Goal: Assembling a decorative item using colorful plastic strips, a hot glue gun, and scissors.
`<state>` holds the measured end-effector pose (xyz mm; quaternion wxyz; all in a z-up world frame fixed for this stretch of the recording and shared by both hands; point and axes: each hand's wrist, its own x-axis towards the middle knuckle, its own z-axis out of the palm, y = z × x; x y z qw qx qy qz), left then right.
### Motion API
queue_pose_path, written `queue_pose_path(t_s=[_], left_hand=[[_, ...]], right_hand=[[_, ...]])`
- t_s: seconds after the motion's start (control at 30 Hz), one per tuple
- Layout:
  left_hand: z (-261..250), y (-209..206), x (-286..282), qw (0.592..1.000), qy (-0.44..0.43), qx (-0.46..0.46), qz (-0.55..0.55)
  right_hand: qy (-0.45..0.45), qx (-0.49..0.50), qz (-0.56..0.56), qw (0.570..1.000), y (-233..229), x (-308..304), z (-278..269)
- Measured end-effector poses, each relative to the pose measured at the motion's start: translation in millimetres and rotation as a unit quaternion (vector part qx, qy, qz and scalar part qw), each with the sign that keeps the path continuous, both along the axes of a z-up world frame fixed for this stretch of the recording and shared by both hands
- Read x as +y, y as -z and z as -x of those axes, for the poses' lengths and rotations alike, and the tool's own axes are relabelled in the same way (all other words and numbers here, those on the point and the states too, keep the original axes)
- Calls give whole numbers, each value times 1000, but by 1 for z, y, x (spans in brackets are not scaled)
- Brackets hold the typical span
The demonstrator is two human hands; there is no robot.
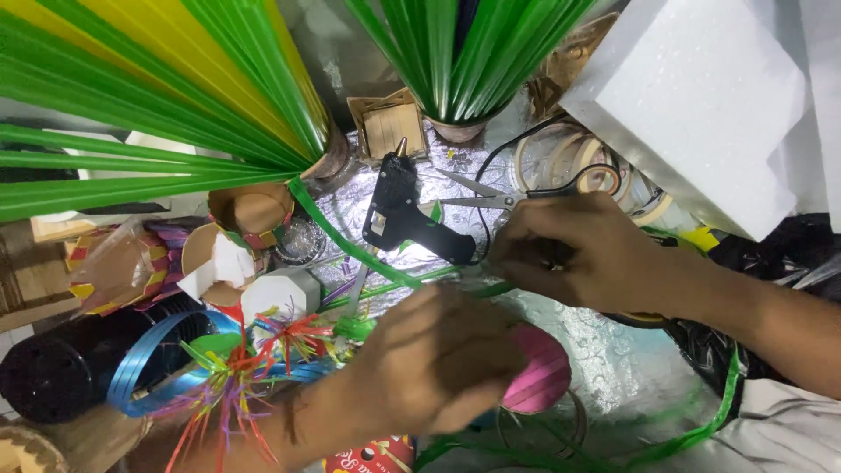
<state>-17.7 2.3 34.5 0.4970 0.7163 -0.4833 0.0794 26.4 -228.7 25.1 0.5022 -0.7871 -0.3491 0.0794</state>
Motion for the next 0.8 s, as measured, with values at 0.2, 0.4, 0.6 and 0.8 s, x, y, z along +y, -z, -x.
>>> queue_pose_path(t_s=[0.2, 0.4, 0.6, 0.8], left_hand=[[32, -16, 20, 997, 35, 53, -39], [56, -16, 59, 992, 19, 36, -122], [114, 41, 147, 930, -254, 74, -256], [84, 29, 167, 861, -400, -108, -295]], right_hand=[[59, 31, 2, 998, -2, 2, 7], [40, -36, -17, 998, 1, 2, 13], [7, -83, -42, 996, -5, 5, 10], [-20, -107, -53, 993, -4, 6, 6]])
